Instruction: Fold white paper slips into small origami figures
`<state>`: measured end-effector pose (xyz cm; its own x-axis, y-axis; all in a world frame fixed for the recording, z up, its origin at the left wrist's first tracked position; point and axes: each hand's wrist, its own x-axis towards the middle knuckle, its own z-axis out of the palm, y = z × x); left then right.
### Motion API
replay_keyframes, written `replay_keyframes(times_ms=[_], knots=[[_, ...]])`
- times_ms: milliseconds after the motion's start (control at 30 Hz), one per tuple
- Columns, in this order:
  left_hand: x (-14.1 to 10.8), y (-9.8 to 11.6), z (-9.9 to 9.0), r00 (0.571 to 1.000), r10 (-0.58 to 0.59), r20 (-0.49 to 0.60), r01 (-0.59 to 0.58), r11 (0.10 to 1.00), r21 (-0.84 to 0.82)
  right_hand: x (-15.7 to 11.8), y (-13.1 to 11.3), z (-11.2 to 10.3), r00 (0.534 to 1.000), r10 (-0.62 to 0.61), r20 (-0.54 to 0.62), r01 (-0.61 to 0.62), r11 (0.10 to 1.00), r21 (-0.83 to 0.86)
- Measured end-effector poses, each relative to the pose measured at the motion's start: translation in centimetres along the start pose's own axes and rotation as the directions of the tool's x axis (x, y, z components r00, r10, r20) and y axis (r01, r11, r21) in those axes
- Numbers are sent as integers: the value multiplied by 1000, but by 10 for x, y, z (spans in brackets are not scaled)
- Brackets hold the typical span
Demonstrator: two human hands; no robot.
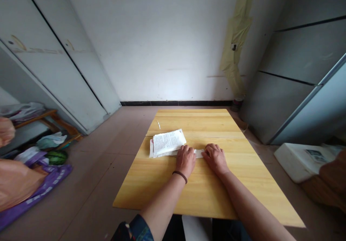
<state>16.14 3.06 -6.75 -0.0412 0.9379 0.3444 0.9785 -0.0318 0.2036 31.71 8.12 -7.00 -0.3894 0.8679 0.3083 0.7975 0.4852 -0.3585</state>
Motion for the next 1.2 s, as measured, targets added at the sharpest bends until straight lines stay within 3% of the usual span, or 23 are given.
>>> replay_keyframes(times_ms=[900, 1200], knots=[[-2, -2, 0, 999, 48, 3, -48, 999, -9, 0, -6, -1, 1000, 19, -10, -19, 1000, -22], [1, 3, -8, 994, 89, 68, -94, 993, 66, 1, -5, 3, 999, 30, -16, -31, 996, -79]])
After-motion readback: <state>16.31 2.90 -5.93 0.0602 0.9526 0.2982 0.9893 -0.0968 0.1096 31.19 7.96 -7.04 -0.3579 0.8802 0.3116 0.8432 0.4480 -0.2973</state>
